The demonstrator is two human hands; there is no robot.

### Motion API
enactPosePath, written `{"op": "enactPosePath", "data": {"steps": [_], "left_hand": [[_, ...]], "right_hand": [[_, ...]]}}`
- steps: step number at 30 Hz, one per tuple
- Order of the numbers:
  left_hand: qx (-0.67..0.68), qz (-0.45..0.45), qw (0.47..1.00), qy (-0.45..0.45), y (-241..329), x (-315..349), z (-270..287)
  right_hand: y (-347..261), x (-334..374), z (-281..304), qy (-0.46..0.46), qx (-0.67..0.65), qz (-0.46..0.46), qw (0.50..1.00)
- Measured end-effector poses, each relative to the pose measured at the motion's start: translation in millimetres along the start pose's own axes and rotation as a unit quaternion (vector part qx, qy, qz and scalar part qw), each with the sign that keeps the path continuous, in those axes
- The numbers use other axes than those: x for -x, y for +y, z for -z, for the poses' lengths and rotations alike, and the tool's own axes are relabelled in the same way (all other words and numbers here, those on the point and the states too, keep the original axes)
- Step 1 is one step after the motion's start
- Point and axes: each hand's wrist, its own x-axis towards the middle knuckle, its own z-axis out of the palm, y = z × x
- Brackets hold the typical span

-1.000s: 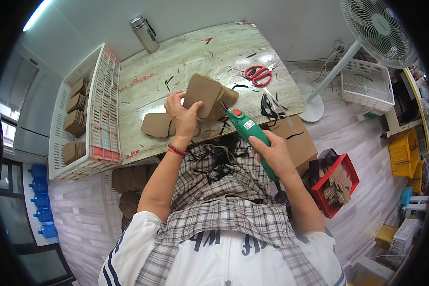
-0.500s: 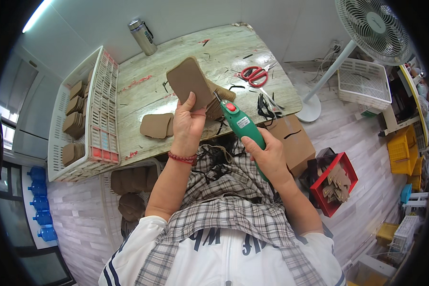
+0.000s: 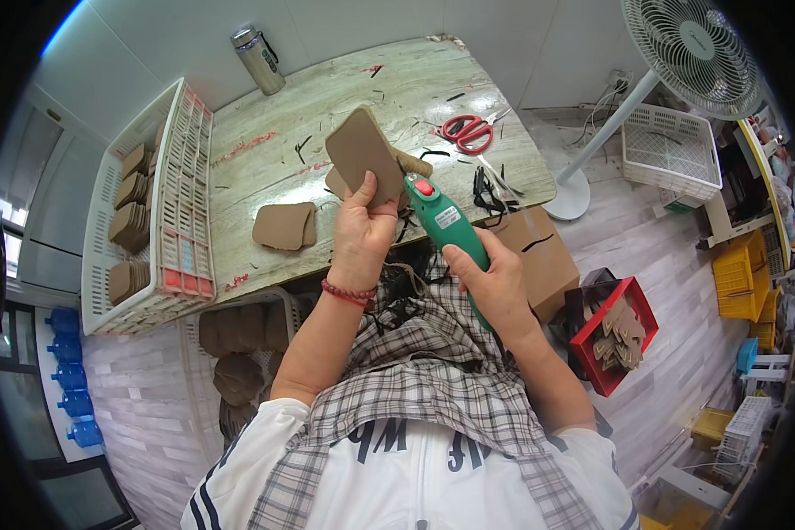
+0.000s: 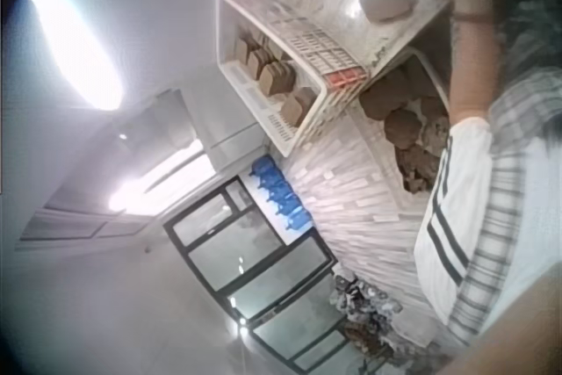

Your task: The person uses a green rotary tool to trim the edges of small brown cardboard pieces. They pick up pieces from a white basket, trim them one at a time, and place the finished pieces on the table.

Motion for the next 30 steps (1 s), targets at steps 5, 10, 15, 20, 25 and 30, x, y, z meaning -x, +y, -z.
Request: {"op": "enactPosePath", "data": {"steps": [5, 10, 15, 20, 25, 30], "left_hand": [[-0.027, 0.009, 0.999, 0.015, -9.5, 11.7, 0.3], [-0.048, 0.021, 0.998, -0.021, -17.3, 15.8, 11.2], [-0.093, 0.022, 0.995, -0.041, -15.1, 18.5, 18.8], [-0.186, 0.025, 0.978, -0.088, 10.6, 12.6, 28.3], [-0.308, 0.022, 0.945, -0.110, 51.0, 5.5, 29.1], [-0.443, 0.051, 0.886, -0.123, 80.5, 0.2, 32.8]], "right_hand": [[-1.2, -6.7, 2.1, 0.007, 0.004, 0.012, 1.000], [-8.7, -11.7, 3.2, 0.023, -0.002, 0.016, 1.000], [-19.4, -16.2, 9.5, 0.008, 0.029, 0.006, 1.000], [-28.3, -17.2, 22.8, -0.027, 0.026, -0.020, 0.999], [-27.2, -17.5, 40.7, -0.082, 0.060, -0.038, 0.994], [-26.3, -15.5, 45.9, -0.118, 0.111, -0.032, 0.986]]}}
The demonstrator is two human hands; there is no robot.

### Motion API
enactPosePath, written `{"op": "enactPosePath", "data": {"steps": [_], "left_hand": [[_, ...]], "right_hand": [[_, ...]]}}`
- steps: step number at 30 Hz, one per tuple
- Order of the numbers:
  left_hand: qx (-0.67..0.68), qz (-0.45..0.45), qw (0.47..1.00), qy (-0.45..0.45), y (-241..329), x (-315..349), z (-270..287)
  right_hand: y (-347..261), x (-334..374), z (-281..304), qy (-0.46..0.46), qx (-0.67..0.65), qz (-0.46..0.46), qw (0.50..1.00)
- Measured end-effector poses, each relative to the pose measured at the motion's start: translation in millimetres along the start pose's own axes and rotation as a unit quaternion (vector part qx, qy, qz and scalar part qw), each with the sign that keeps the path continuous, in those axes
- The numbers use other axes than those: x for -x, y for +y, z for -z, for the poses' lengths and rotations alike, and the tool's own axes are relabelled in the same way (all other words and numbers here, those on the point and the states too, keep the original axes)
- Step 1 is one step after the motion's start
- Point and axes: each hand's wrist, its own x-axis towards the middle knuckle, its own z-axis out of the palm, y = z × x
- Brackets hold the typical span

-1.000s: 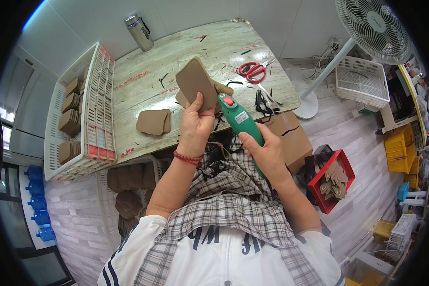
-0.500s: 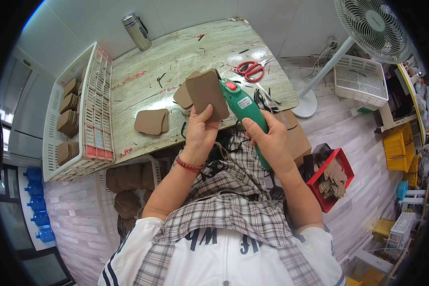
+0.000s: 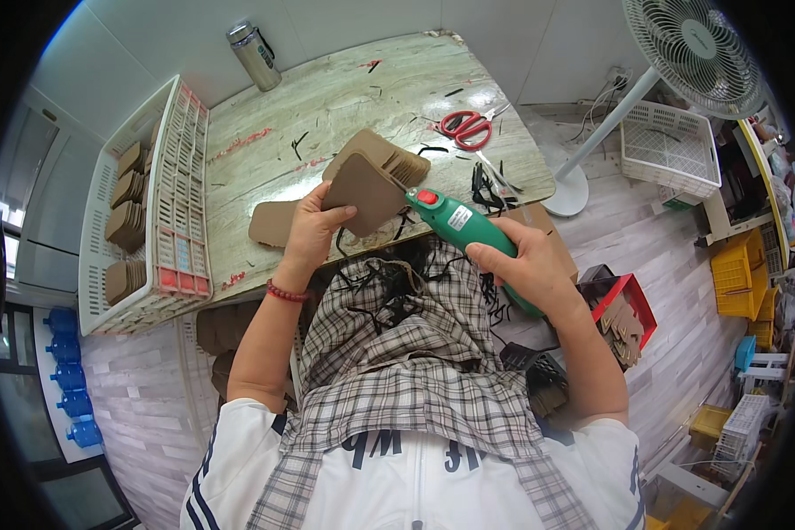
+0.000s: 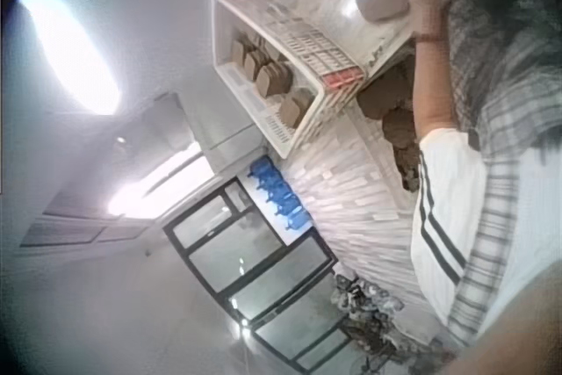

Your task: The person uses a green rotary tool to trim the edges of small brown cardboard pieces. They pick up pieces from a white basket, trim them one at a time, and place the finished pieces on the table.

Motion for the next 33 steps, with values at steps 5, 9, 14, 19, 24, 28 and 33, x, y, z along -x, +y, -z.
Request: {"op": "enactPosePath", "data": {"steps": [5, 9, 14, 19, 24, 28, 33], "left_hand": [[-0.005, 0.052, 0.999, -0.010, 1.4, 9.1, 1.4], [0.010, 0.090, 0.996, -0.022, -6.5, 14.1, 0.4], [0.001, 0.118, 0.993, -0.019, -9.1, 17.9, -2.1], [-0.164, 0.062, 0.984, -0.029, 6.1, 13.9, 6.6], [-0.174, 0.020, 0.984, 0.045, 23.8, 10.6, 16.6], [-0.081, -0.001, 0.994, 0.075, 22.1, 7.5, 22.8], [-0.084, 0.024, 0.994, 0.063, 24.5, 6.7, 21.3]], "right_hand": [[2.9, -0.8, -6.4, 0.010, 0.040, 0.001, 0.999], [-1.3, -4.6, -14.8, 0.017, 0.042, -0.020, 0.999], [1.2, -12.3, -16.0, -0.004, 0.015, -0.012, 1.000], [0.0, -13.8, -10.1, -0.029, -0.009, -0.045, 0.999], [2.4, -14.1, -2.9, -0.066, -0.026, -0.073, 0.995], [2.3, -14.2, -4.3, -0.077, -0.030, -0.076, 0.994], [0.7, -15.2, -6.8, -0.086, -0.016, -0.080, 0.993]]}}
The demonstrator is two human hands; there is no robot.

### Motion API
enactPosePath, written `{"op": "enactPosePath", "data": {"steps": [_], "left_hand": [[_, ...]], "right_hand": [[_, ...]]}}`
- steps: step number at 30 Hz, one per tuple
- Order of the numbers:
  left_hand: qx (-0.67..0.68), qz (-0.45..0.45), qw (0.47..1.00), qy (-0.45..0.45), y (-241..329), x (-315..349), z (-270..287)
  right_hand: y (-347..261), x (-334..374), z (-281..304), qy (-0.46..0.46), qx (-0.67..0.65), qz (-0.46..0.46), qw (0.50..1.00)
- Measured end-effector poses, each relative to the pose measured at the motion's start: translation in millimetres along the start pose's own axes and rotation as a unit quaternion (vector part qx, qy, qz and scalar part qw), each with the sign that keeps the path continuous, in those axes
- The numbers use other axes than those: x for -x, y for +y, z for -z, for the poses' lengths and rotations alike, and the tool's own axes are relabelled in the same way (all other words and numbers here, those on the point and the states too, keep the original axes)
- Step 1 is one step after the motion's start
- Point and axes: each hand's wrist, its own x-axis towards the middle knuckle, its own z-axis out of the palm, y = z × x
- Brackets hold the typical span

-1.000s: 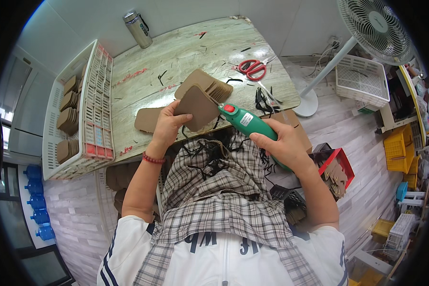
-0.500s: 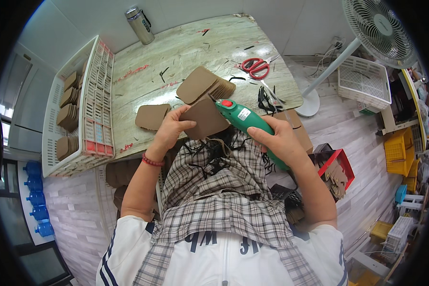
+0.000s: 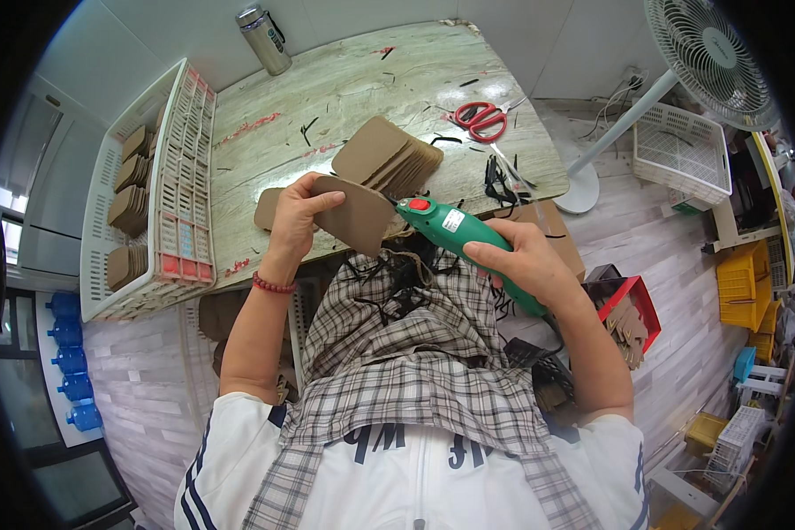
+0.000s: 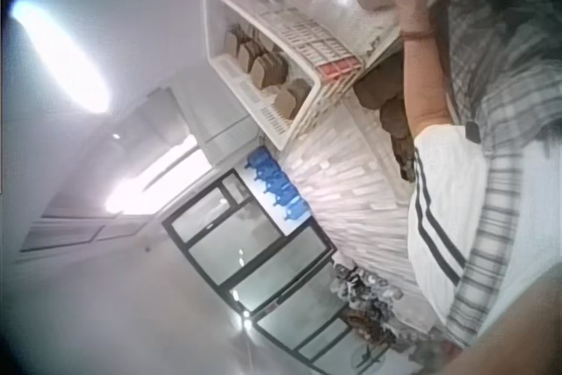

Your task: The person uses a green rotary tool to trim the edges of small brown cardboard pieces. They pick up pieces from a white basket, trim them one at a time, and place the finished pieces on the table.

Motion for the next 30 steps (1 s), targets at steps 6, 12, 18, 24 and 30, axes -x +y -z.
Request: {"op": "enactPosePath", "data": {"steps": [6, 12, 18, 24, 30], "left_hand": [[-0.009, 0.036, 0.999, -0.034, 3.5, 2.3, -10.9], [-0.048, 0.064, 0.992, -0.092, 2.1, 6.8, -16.2], [-0.072, 0.105, 0.982, -0.140, 1.4, 12.2, -20.0], [-0.055, 0.099, 0.985, -0.127, 8.4, 23.3, -8.4], [-0.080, 0.047, 0.993, 0.077, 9.5, 2.6, 104.7]], "right_hand": [[-1.0, -4.4, -3.1, -0.007, 0.015, 0.001, 1.000], [-2.8, -8.4, -9.7, -0.015, 0.024, -0.003, 1.000], [-6.3, -17.0, -21.2, -0.018, 0.035, 0.008, 0.999], [-8.1, -35.4, -41.6, -0.055, -0.009, 0.037, 0.998], [16.6, -31.3, -31.1, 0.038, -0.039, 0.056, 0.997]]}}
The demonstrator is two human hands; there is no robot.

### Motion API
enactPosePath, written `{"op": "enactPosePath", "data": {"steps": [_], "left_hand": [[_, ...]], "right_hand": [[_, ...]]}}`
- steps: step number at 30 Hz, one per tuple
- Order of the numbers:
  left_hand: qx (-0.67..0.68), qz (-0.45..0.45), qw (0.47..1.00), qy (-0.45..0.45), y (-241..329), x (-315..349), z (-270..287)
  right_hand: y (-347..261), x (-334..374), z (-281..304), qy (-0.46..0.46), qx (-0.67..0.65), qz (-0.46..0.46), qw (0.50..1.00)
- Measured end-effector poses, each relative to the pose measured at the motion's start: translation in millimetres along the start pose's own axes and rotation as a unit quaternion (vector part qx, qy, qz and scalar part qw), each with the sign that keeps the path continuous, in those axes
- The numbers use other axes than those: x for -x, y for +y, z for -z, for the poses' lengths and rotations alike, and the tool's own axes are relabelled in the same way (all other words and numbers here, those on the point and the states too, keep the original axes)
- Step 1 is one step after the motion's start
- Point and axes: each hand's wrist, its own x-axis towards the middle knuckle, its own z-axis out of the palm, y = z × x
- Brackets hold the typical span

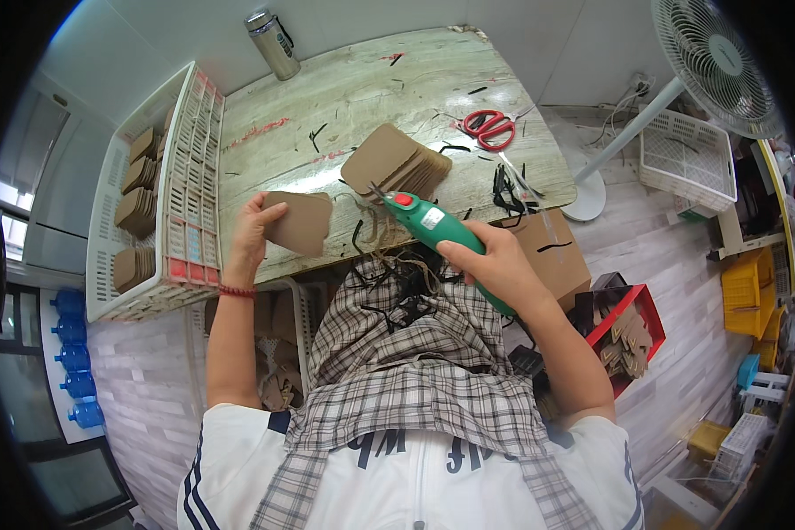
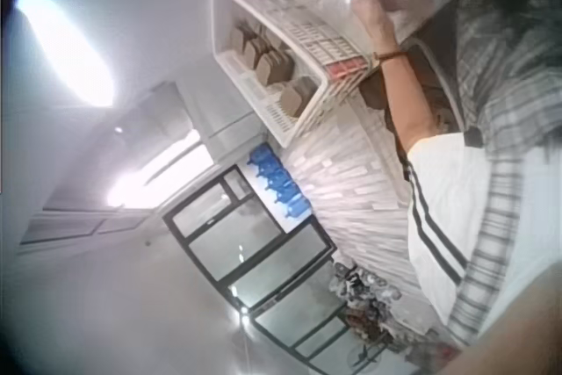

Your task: The person uses a green rotary tool to trim the edges of small brown cardboard pieces. They pick up pieces from a white basket, trim them one at a time, and place the finished pieces on the table.

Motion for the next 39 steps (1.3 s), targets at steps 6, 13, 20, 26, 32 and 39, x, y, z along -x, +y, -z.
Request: {"op": "enactPosePath", "data": {"steps": [6, 13, 20, 26, 32, 39], "left_hand": [[-0.509, -0.334, 0.773, 0.179, -21.7, -33.4, -53.0], [-0.441, -0.263, 0.846, 0.140, -36.2, -63.4, -121.8], [0.076, -0.164, 0.980, 0.078, -7.1, -32.3, -138.4], [0.461, -0.100, 0.881, 0.024, 19.1, 1.5, -178.3], [0.568, -0.071, 0.820, -0.023, 20.5, 4.1, -197.4], [0.561, -0.053, 0.825, -0.035, 14.2, 4.4, -213.9]], "right_hand": [[5.5, 16.8, 12.2, 0.060, -0.024, -0.011, 0.998], [11.2, 24.3, 13.6, 0.095, -0.045, 0.008, 0.994], [13.7, 28.0, 10.0, 0.122, -0.048, 0.025, 0.991], [3.1, 32.7, -6.1, 0.148, -0.028, 0.059, 0.987], [2.8, 33.9, -12.0, 0.158, -0.048, 0.070, 0.984], [-0.5, 35.8, -10.4, 0.166, -0.055, 0.077, 0.982]]}}
